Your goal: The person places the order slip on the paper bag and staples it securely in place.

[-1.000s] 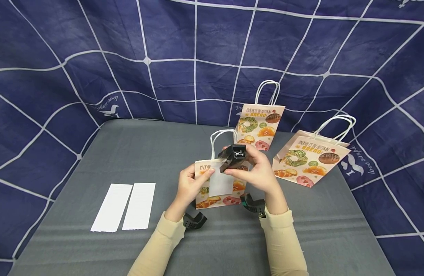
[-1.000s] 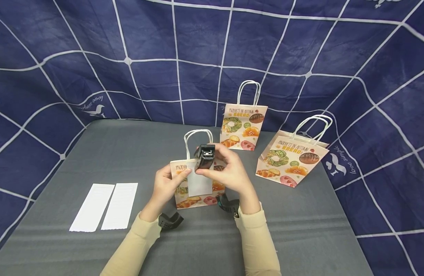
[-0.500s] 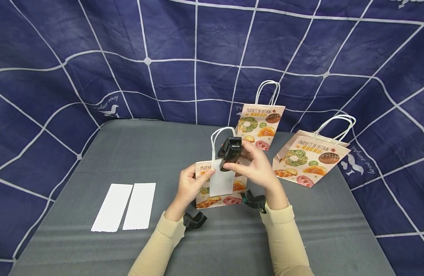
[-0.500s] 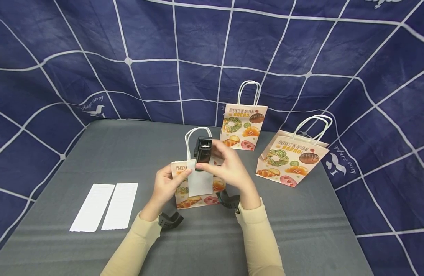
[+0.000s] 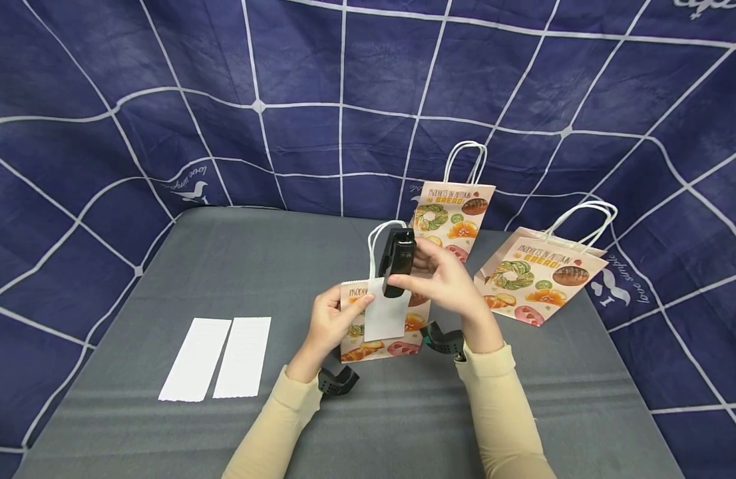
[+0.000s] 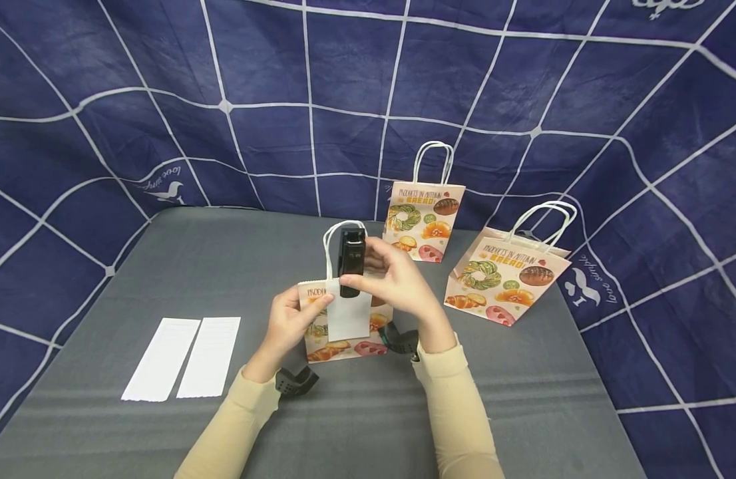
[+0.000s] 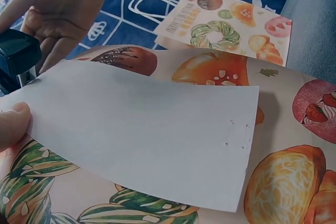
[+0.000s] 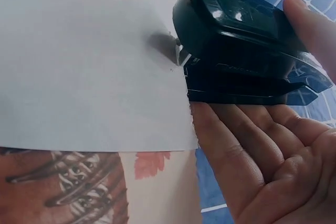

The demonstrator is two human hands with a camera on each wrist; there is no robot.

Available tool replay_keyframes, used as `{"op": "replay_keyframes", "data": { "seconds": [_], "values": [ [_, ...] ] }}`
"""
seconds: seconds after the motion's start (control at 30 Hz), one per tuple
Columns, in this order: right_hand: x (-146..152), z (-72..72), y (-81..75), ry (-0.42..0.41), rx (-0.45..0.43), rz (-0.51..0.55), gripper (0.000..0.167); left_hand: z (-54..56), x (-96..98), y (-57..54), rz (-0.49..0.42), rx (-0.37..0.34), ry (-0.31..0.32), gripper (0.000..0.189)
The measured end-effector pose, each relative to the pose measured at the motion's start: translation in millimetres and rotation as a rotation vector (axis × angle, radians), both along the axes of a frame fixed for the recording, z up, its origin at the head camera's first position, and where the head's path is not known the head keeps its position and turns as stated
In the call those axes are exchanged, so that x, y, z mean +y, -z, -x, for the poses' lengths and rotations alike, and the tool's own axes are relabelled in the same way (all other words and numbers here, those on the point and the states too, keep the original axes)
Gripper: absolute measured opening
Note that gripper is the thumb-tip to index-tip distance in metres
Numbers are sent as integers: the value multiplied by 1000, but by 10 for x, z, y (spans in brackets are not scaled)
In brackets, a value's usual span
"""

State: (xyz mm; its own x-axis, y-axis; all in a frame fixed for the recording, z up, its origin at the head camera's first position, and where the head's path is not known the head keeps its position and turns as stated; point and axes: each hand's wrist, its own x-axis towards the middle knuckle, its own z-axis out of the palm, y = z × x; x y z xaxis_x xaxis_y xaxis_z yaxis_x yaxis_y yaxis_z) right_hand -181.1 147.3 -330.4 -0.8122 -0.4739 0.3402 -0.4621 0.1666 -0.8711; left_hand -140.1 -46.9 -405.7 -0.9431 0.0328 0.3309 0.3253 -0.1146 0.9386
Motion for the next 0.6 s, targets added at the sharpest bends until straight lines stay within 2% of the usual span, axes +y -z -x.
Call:
{"op": "replay_keyframes", "data": {
  "seconds": [0.3,0.6],
  "values": [
    [-3,43,-23,-60,-65,13,45,-2,-12,0,-5,13,9,14],
    [-20,19,-66,-42,-91,33,44,5,-21,5,4,32,24,14]
  ]
}}
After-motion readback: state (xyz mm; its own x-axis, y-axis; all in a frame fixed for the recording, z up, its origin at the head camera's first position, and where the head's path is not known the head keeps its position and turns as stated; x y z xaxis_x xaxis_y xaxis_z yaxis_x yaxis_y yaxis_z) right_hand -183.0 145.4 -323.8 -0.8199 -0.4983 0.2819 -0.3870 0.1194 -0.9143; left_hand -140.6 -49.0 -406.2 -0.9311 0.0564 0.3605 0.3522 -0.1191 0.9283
